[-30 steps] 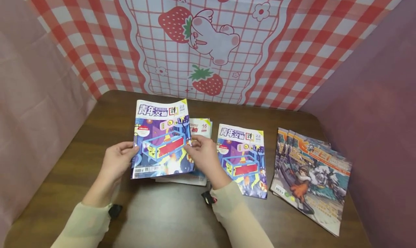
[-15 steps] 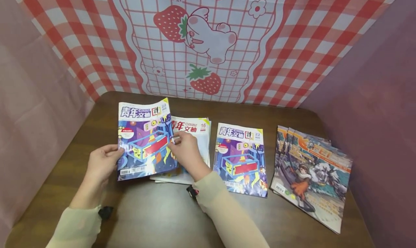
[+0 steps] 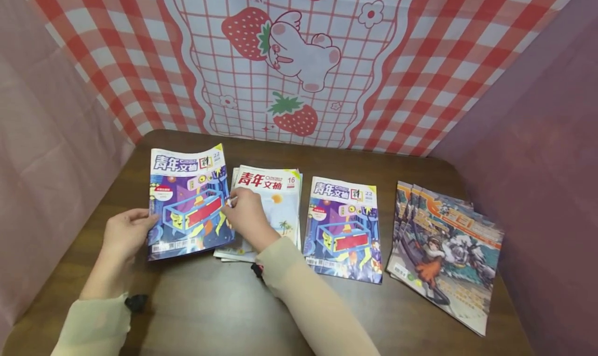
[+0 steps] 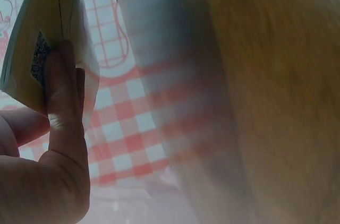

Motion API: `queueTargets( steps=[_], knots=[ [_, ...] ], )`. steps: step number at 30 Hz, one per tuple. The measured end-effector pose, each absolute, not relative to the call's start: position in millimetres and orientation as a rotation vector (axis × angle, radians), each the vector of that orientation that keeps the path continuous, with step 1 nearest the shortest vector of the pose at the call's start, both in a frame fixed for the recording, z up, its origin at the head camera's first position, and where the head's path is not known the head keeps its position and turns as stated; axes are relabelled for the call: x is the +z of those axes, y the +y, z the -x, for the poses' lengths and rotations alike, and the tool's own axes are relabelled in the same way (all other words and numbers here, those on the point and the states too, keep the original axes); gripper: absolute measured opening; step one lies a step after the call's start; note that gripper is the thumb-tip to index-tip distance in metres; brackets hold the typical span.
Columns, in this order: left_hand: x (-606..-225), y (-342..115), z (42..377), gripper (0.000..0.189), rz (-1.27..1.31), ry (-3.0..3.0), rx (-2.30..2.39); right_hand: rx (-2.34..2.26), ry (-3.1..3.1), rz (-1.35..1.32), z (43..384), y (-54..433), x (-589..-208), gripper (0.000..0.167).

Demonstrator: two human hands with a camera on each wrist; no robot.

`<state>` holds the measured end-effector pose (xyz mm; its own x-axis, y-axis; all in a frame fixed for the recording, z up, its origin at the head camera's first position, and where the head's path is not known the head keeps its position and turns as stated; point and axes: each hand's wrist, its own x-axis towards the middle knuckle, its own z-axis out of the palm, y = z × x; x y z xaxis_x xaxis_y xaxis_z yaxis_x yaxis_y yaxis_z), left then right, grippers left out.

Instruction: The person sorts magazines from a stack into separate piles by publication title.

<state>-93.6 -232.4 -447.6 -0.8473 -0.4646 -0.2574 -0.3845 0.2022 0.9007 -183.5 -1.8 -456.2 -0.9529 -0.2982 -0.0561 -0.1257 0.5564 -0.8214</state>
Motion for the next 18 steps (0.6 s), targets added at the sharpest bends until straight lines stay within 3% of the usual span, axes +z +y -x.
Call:
queueTargets(
  steps=[18],
  knots=[
    [-456.2, -266.1, 84.2, 0.041, -1.035, -2.387, -1.691, -1.291, 2.534, 0.442, 193.5, -44.3, -465.5, 0.034]
  ],
)
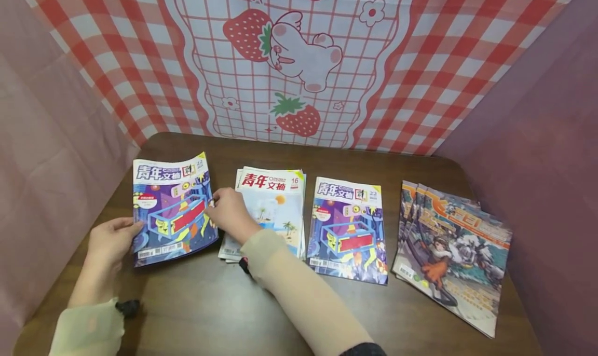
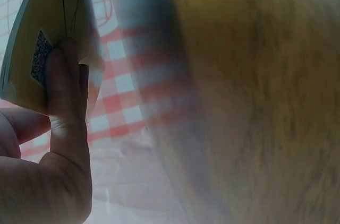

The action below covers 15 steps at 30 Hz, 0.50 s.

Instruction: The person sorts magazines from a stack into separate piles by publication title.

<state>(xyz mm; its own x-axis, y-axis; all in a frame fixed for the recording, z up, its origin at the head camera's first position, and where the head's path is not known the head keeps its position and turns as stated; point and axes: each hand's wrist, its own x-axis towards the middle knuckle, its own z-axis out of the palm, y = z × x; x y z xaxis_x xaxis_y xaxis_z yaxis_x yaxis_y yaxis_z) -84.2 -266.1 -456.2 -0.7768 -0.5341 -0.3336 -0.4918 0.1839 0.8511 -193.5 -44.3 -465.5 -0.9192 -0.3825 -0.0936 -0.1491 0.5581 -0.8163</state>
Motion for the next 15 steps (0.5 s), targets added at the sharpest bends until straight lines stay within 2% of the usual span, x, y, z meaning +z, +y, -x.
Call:
queueTargets(
  steps=[7, 15],
  knots=[
    [-460.9, -273.0, 84.8, 0.043, -1.036, -2.379, -1.721, -1.278, 2.527, 0.475, 194.8, -47.7, -467.6, 0.029],
    [-465.6, -279.6, 81.2, 0.038, -1.012, -2.468, -1.623, -1.213, 2.498, 0.461, 193.6, -56.8, -472.6, 0.03]
  ],
)
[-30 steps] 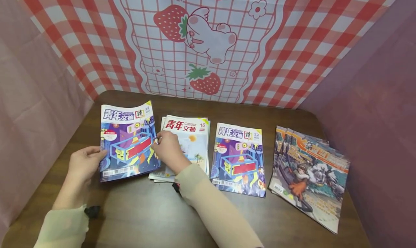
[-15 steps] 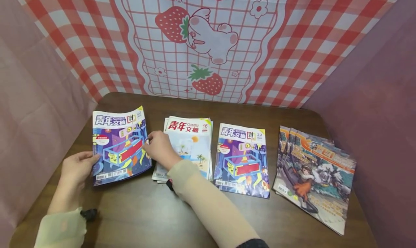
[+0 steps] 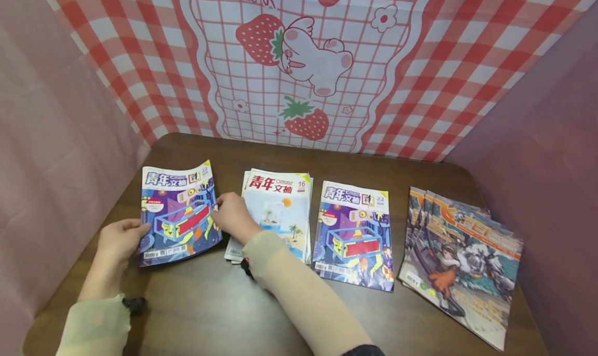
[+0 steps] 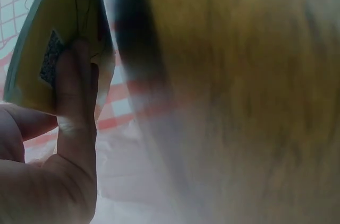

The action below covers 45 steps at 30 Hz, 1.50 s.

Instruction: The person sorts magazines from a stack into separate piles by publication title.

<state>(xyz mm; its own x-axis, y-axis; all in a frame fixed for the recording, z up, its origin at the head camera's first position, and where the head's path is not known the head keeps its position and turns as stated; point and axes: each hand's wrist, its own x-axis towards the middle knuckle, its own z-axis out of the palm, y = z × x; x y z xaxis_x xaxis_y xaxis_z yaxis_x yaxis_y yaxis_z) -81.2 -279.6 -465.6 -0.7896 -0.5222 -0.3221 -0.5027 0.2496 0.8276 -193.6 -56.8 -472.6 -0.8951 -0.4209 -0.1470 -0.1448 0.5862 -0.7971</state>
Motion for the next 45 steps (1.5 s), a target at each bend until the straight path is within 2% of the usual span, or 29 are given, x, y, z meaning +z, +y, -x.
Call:
queueTargets(
  steps=[18, 26, 32, 40, 45],
  knots=[
    [-463.6, -276.6, 82.9, 0.038, -0.946, -2.716, -1.422, -1.083, 2.62, 0.43, 193.9, -54.8, -483.3, 0.019],
    [-458.1, -277.2, 82.1, 0.053, -0.942, -2.842, -1.377, -1.105, 2.613, 0.426, 191.4, -52.8, -478.1, 0.011],
    [-457.2, -277.3, 81.9, 0.053, -0.956, -2.832, -1.262, -1.129, 2.645, 0.457, 188.9, -52.3, -478.5, 0.01],
    [-455.4, -281.6, 77.2, 0.053, -0.959, -2.752, -1.138, -1.134, 2.719, 0.483, 188.4, -49.6, -478.3, 0.013],
    [-450.7, -280.2, 77.7, 0.048, -0.931, -2.658, -1.078, -1.154, 2.717, 0.464, 189.0, -46.8, -476.6, 0.024]
  ],
)
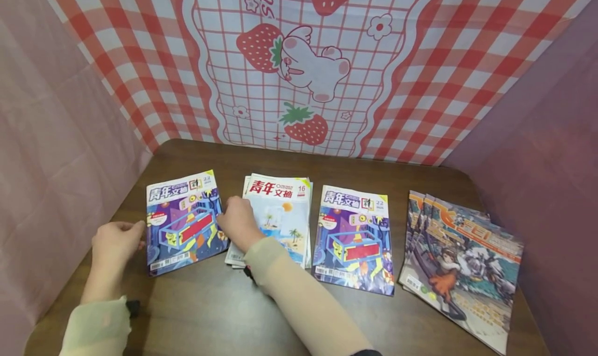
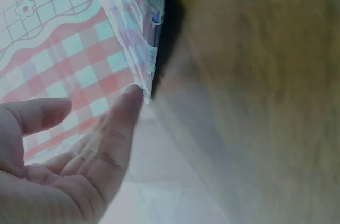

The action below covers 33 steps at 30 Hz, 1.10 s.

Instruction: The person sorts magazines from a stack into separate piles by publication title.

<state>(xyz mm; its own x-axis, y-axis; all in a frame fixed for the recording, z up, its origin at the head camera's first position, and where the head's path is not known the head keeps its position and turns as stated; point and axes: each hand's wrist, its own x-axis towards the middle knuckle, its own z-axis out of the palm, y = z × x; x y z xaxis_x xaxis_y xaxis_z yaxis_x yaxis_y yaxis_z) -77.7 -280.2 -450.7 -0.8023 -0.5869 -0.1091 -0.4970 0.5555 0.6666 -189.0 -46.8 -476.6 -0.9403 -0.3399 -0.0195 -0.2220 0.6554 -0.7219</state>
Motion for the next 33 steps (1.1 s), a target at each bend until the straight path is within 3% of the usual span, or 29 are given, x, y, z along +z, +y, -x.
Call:
queueTargets(
  steps=[14, 33],
  knots=[
    [-439.6, -255.0, 91.0, 0.042, -0.838, -2.481, -1.204, -1.329, 2.712, 0.453, 187.5, -34.1, -468.4, 0.032],
    [-437.3, -211.6, 106.5, 0.036, -0.635, -2.451, -1.28, -1.474, 2.669, 0.38, 184.9, -6.1, -462.3, 0.03]
  ],
)
